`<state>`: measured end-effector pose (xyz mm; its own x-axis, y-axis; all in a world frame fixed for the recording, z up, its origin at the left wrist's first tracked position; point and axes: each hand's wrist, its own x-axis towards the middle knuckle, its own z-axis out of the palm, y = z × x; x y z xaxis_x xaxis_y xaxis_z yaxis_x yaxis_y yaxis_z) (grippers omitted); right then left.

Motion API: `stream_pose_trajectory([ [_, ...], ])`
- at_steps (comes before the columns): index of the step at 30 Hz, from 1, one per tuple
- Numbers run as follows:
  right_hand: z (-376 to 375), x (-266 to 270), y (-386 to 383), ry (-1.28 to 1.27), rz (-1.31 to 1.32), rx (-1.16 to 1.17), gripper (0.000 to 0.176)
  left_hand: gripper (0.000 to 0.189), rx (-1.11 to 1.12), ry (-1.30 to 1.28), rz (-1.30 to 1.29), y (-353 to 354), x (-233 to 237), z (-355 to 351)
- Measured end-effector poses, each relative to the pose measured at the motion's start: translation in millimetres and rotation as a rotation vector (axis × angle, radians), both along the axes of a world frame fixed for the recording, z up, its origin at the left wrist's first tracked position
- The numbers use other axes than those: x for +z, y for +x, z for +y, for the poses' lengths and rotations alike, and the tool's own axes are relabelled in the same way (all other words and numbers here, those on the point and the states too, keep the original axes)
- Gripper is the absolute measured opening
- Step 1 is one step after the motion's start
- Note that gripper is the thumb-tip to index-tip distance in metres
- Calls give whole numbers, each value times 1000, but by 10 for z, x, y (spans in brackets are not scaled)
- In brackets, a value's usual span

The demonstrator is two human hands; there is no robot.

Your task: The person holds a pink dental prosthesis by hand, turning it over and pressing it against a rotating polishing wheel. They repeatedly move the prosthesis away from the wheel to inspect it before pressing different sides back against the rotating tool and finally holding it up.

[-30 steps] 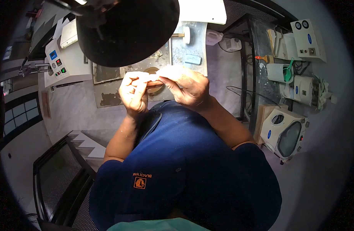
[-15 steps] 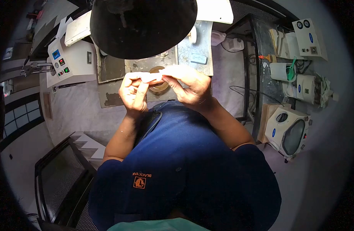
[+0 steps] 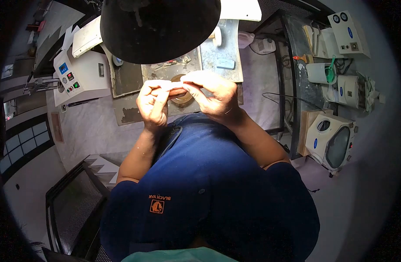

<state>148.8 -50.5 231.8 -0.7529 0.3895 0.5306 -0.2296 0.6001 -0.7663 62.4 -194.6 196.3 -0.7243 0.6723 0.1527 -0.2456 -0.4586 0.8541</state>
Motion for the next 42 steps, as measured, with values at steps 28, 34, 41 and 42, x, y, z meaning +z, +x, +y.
stream_pose_trajectory([
  [28,767,-1260,-73,-572,-126,-110,10,15,-97,-245,-277,-136,-727,1047],
  [34,1273,-2064,-221,-870,-233,-147,10,11,-110,-358,-366,-317,-1663,1696],
  [41,1475,-2297,-417,-889,-272,-178,9,9,45,-427,-378,-346,-1857,1949],
  [42,1479,-2309,-430,-904,-282,-186,9,9,72,-460,-360,-354,-1846,1960],
])
